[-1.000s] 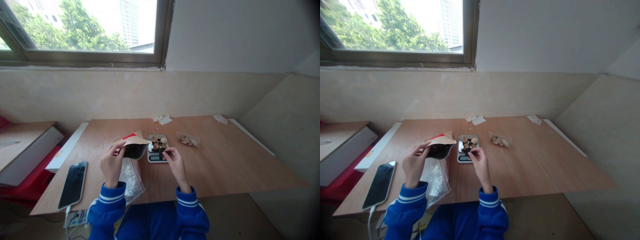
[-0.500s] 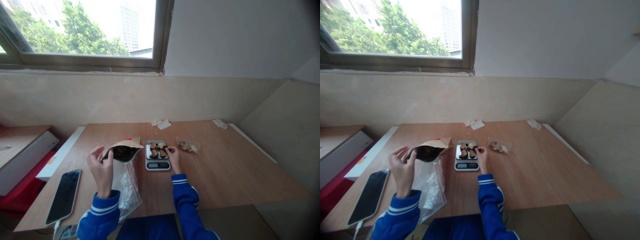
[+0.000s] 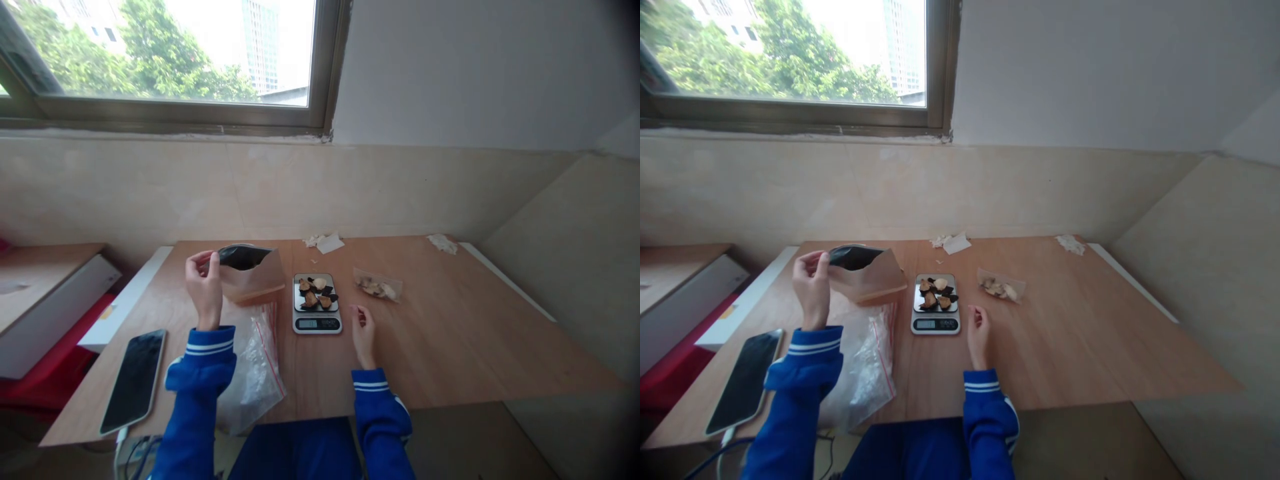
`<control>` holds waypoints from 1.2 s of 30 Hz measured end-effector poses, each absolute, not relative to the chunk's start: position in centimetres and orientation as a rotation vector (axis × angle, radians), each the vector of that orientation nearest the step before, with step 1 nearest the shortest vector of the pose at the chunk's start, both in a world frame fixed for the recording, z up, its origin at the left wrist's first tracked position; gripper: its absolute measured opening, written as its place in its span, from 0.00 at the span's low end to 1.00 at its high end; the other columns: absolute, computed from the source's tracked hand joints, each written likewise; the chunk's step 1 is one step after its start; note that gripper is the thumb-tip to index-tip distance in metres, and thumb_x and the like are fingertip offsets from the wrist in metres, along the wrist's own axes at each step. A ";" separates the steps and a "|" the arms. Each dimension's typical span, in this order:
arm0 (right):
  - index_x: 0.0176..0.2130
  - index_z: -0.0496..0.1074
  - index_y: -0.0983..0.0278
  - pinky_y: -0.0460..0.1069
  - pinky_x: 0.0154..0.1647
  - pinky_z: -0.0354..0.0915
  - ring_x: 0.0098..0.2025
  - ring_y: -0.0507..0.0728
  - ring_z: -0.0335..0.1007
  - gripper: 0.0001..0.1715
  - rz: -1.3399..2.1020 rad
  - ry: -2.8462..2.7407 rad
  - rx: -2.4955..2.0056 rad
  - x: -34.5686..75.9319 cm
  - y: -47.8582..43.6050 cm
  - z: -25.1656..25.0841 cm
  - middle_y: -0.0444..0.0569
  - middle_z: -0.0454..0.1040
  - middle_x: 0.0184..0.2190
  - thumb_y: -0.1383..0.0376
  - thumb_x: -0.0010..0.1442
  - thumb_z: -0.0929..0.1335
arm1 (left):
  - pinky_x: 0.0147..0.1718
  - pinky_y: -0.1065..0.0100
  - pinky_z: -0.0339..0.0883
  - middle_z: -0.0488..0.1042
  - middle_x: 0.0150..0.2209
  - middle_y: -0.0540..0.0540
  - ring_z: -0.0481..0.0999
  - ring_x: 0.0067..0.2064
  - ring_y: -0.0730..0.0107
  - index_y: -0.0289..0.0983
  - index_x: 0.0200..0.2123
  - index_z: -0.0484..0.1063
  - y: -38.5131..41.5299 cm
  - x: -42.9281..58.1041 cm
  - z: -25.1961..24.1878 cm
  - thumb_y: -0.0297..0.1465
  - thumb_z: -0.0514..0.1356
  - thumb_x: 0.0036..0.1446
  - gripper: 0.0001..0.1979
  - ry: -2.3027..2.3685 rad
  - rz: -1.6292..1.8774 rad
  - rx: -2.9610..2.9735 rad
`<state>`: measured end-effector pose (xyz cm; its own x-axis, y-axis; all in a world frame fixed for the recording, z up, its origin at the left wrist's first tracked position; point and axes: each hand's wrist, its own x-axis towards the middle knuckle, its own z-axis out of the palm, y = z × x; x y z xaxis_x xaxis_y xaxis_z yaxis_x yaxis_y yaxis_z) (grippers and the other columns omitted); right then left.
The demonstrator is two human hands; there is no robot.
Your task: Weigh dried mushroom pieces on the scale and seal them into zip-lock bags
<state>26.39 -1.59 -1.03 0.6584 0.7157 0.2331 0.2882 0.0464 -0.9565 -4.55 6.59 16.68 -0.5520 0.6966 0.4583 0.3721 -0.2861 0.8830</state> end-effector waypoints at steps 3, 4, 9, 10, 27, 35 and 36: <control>0.34 0.73 0.65 0.52 0.36 0.65 0.35 0.60 0.71 0.27 0.404 -0.817 -1.571 26.4 -3.5 -2.0 0.56 0.78 0.35 0.44 0.56 0.64 | 0.47 0.65 0.66 0.71 0.45 0.41 0.73 0.45 0.67 0.34 0.45 0.64 9.4 -5.1 16.1 0.41 0.55 0.61 0.17 1.616 1.957 1.294; 0.34 0.73 0.65 0.52 0.36 0.65 0.35 0.60 0.71 0.28 0.409 -0.809 -1.581 26.3 -3.9 -2.2 0.56 0.78 0.35 0.44 0.56 0.64 | 0.49 0.64 0.65 0.69 0.46 0.40 0.72 0.48 0.67 0.34 0.47 0.62 10.2 -5.4 15.8 0.40 0.54 0.61 0.17 1.587 1.952 1.302; 0.33 0.74 0.66 0.51 0.31 0.63 0.32 0.59 0.70 0.31 0.433 -0.809 -1.612 26.1 -4.7 -2.4 0.56 0.77 0.33 0.41 0.54 0.64 | 0.52 0.61 0.63 0.64 0.52 0.37 0.67 0.54 0.66 0.35 0.49 0.56 10.8 -6.5 13.6 0.38 0.54 0.61 0.17 1.653 1.891 1.314; 0.33 0.74 0.66 0.51 0.31 0.63 0.32 0.59 0.69 0.32 0.432 -0.807 -1.615 26.1 -4.7 -2.3 0.56 0.77 0.33 0.40 0.53 0.64 | 0.51 0.61 0.64 0.62 0.54 0.37 0.67 0.54 0.65 0.36 0.49 0.57 10.0 -6.6 13.0 0.37 0.55 0.59 0.18 1.711 1.867 1.332; 0.33 0.73 0.64 0.49 0.28 0.63 0.28 0.56 0.68 0.23 0.505 -1.080 -1.486 20.9 -6.8 1.0 0.51 0.76 0.30 0.48 0.61 0.63 | 0.37 0.58 0.64 0.77 0.38 0.33 0.78 0.42 0.48 0.35 0.35 0.71 -5.3 -1.6 4.9 0.42 0.47 0.62 0.20 1.940 -0.067 1.909; 0.43 0.71 0.61 0.49 0.31 0.65 0.28 0.53 0.67 0.16 0.954 -1.391 -1.350 11.7 -8.2 3.7 0.48 0.74 0.34 0.54 0.64 0.62 | 0.35 0.65 0.61 0.74 0.30 0.43 0.75 0.35 0.60 0.38 0.32 0.67 -5.0 -2.3 6.5 0.35 0.47 0.63 0.13 1.580 0.324 1.925; 0.45 0.69 0.62 0.49 0.32 0.66 0.29 0.54 0.68 0.18 0.990 -1.333 -1.340 11.3 -8.0 3.9 0.49 0.74 0.35 0.52 0.63 0.63 | 0.35 0.66 0.62 0.74 0.30 0.45 0.74 0.35 0.62 0.39 0.32 0.67 -5.0 -2.4 7.2 0.37 0.47 0.63 0.13 1.454 0.416 1.904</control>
